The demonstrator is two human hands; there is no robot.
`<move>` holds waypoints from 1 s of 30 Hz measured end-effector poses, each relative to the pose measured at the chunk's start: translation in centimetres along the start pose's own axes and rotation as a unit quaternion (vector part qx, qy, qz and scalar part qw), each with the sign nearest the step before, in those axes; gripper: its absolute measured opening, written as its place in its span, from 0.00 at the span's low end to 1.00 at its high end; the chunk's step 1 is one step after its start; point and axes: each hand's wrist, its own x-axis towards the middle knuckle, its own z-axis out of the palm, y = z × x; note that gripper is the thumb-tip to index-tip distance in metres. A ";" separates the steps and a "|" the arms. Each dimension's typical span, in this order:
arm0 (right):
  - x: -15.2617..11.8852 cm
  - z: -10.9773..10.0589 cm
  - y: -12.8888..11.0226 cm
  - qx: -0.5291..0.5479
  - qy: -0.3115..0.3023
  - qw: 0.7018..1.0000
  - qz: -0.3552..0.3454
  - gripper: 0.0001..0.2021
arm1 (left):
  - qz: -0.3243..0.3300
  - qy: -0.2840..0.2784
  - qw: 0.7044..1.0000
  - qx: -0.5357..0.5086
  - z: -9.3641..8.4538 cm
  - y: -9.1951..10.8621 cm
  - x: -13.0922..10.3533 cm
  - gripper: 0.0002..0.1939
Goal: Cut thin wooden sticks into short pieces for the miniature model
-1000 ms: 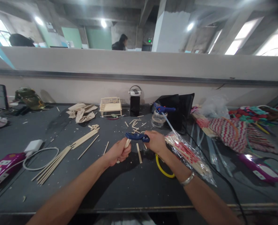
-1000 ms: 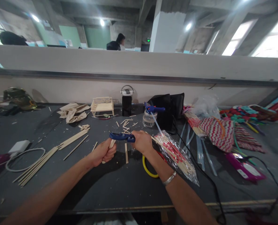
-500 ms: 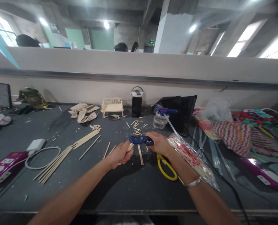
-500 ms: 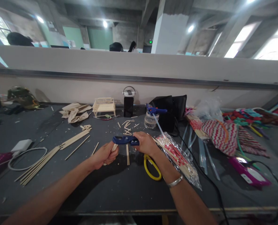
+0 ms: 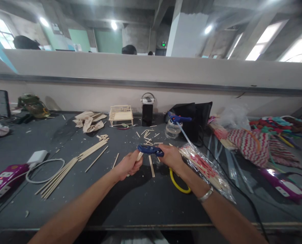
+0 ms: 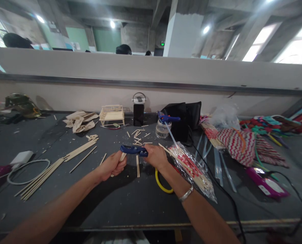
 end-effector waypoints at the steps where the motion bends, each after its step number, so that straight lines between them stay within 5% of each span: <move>1: 0.0 0.0 -0.1 -0.006 -0.008 1.000 0.007 0.06 | 0.004 0.010 1.000 0.002 0.0 0.0 0.1 0.29; 15: 2.5 -2.3 -0.9 -0.076 -0.095 0.992 0.023 0.10 | 0.033 0.040 0.995 -0.080 -0.4 -0.3 0.7 0.32; 20: 3.3 -3.6 -1.2 -0.093 -0.100 0.991 0.008 0.11 | 0.050 0.008 0.992 -0.114 -0.7 -0.2 0.9 0.32; 26: 2.9 -2.3 -1.1 -0.097 -0.107 0.989 0.027 0.12 | -0.005 -0.059 0.987 -0.151 -1.6 -0.1 1.0 0.32; 30: 3.1 -2.3 -0.6 -0.092 -0.108 0.989 0.028 0.12 | 0.017 -0.099 0.982 -0.159 -1.8 0.0 1.2 0.27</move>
